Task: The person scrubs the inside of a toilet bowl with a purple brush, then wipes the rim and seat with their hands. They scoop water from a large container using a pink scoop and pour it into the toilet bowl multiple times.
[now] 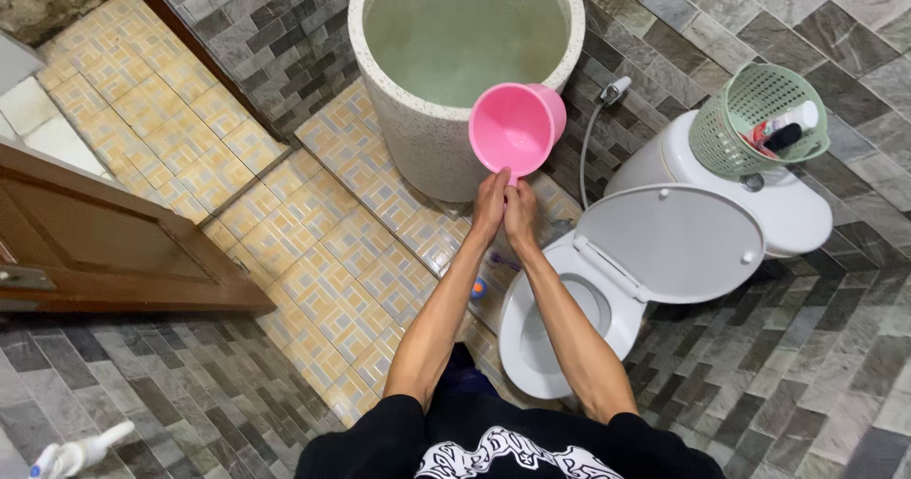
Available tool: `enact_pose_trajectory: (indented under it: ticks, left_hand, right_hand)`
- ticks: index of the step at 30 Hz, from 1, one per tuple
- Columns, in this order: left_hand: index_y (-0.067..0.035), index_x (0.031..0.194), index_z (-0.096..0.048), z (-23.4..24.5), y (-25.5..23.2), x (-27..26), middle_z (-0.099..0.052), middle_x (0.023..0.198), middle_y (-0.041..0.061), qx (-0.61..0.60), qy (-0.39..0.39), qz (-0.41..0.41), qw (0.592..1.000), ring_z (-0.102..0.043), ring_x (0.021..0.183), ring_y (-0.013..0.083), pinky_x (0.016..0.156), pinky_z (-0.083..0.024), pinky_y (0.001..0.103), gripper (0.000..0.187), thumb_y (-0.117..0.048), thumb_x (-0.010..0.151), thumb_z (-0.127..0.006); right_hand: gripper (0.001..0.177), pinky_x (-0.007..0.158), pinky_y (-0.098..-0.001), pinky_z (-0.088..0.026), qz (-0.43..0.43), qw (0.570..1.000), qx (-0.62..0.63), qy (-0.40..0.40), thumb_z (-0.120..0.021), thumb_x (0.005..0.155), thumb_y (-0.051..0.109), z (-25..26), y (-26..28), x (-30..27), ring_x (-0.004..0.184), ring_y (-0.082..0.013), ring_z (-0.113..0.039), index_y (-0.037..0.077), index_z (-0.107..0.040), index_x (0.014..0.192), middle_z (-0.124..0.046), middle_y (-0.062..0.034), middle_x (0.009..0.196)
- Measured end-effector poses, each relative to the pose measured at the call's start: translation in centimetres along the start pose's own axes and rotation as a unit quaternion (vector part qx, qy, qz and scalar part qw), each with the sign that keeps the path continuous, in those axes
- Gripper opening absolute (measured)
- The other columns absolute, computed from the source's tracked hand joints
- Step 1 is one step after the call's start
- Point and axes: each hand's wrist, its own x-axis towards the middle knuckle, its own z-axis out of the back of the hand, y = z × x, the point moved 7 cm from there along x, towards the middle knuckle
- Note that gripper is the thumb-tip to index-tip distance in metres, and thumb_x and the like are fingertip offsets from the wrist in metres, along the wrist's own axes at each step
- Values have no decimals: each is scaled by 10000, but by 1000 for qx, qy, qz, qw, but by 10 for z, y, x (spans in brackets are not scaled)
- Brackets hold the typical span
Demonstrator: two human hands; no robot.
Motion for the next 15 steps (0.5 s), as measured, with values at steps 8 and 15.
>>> enact_pose_trajectory:
  ticks: [8,15]
  left_hand:
    - [16,1005,-679,9,-44,62,-673,925,52,31,-10,-66,997,-579,864,136,814,-490,310,400,-331,1079,-495]
    - [-9,1232,-638,20,-39,126,-660,1182,57,14,9,-89,996,-570,1106,127,982,-431,260,367,-289,1048,-489]
  right_hand:
    - [308,798,-451,-502,25,993,-117,-9,-520,963,255,-34,57,53,909,-359,-685,2,-663,1065,-707,-223,962]
    - [335,858,-517,-511,81,986,-140,28,-510,963,222,-56,72,110,1033,-463,-671,31,-601,1222,-698,-281,1069]
